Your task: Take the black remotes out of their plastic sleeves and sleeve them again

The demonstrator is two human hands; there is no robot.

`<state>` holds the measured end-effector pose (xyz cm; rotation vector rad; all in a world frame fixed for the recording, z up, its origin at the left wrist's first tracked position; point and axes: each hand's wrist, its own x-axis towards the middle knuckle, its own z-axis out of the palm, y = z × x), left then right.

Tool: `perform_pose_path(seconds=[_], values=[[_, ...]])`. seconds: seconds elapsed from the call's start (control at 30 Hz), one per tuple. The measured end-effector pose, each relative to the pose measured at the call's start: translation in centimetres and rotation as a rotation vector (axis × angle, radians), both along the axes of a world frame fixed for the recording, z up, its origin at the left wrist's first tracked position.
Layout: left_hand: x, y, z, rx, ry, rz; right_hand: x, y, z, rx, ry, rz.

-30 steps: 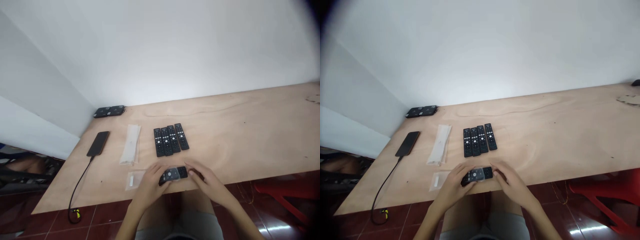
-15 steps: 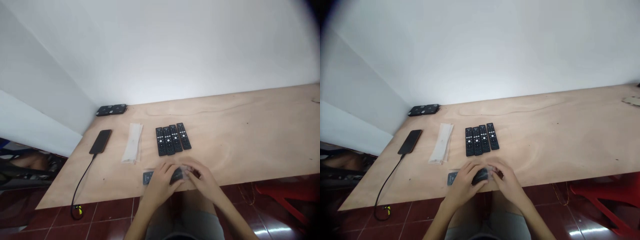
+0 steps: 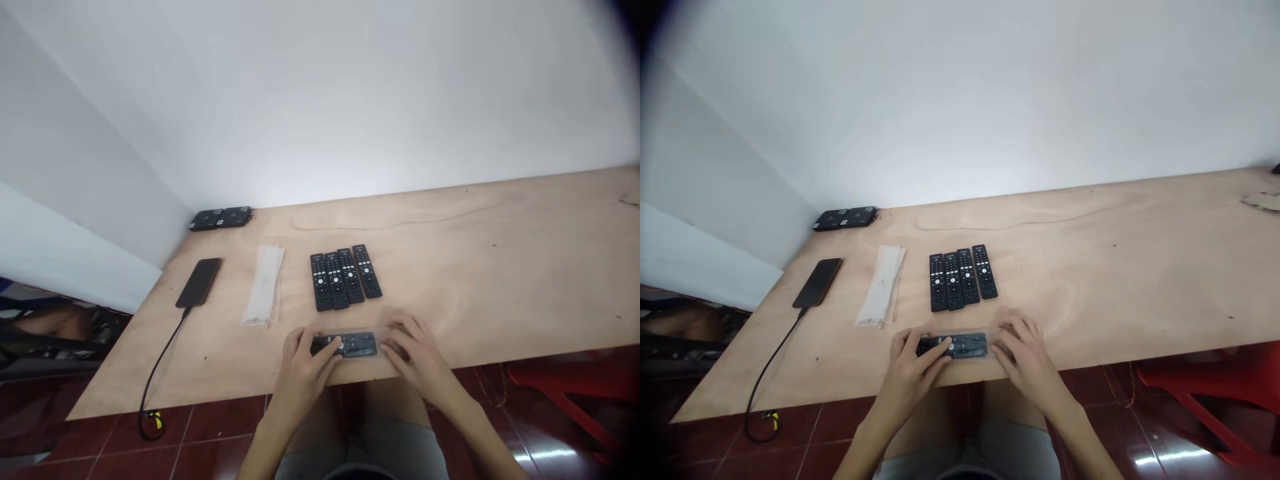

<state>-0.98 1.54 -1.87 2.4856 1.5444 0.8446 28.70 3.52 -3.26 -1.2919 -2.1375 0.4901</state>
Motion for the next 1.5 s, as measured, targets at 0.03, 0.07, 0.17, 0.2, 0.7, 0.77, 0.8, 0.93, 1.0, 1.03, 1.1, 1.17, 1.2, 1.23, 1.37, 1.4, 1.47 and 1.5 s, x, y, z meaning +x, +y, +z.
perform_pose_path(seconds=[0.03, 0.07, 0.17, 0.2, 0.7, 0.77, 0.8, 0.93, 1.0, 1.03, 1.1, 1.17, 1.2, 1.23, 1.37, 1.4, 1.47, 1.5], values=[[0.1, -0.1, 0.1, -0.012, 0.000, -0.007, 0.0, -0.1, 0.0, 0.009, -0.017, 0.033], [0.2, -0.2, 0.2, -0.029, -0.009, -0.019, 0.1, -0.2, 0.1, 0.012, -0.033, 0.076], [0.7, -0.4, 0.6, -0.076, -0.049, -0.012, 0.3, -0.1, 0.6, 0.006, -0.085, 0.176], [0.9, -0.6, 0.8, -0.085, -0.061, 0.010, 0.4, 0.0, 0.7, 0.007, -0.102, 0.190], [1.9, -0.8, 0.7, -0.037, -0.124, 0.285, -0.9, -1.1, 1.0, 0.013, -0.092, 0.270], [1.6, -0.6, 0.6, -0.028, -0.138, 0.266, -1.2, -1.3, 1.1, 0.013, -0.091, 0.291], [1.5, -0.4, 0.6, -0.020, -0.134, 0.261, -1.3, -1.4, 1.2, 0.010, -0.099, 0.301], [0.9, 0.7, 0.5, 0.037, -0.074, 0.308, -2.5, -1.8, 1.9, -0.002, -0.151, 0.332], [0.5, 1.5, 0.3, 0.037, -0.074, 0.334, -3.4, -2.1, 2.2, -0.018, -0.159, 0.358], [0.2, 1.9, 0.2, 0.026, -0.080, 0.339, -3.8, -2.2, 2.3, -0.029, -0.152, 0.371], [-0.4, 2.8, -0.1, 0.001, -0.080, 0.335, -4.6, -2.3, 2.6, -0.053, -0.115, 0.399], [-1.0, 3.8, -0.4, -0.006, -0.068, 0.335, -5.1, -2.3, 2.8, -0.078, -0.062, 0.435], [-1.3, 4.4, -0.5, -0.008, -0.062, 0.336, -5.3, -2.2, 2.9, -0.093, -0.037, 0.454], [-1.7, 5.1, -0.6, -0.016, -0.057, 0.335, -5.5, -2.1, 3.0, -0.105, -0.015, 0.470], [-2.9, 8.4, -0.9, -0.066, -0.035, 0.339, -5.9, -1.4, 3.1, -0.127, 0.044, 0.480], [-3.1, 9.3, -0.9, -0.072, -0.032, 0.339, -6.0, -1.1, 3.1, -0.127, 0.054, 0.475], [-3.5, 10.8, -1.1, -0.076, -0.026, 0.340, -5.9, -0.6, 3.1, -0.128, 0.077, 0.466], [-3.7, 11.5, -1.2, -0.078, -0.022, 0.341, -5.9, -0.3, 3.1, -0.130, 0.089, 0.459]])
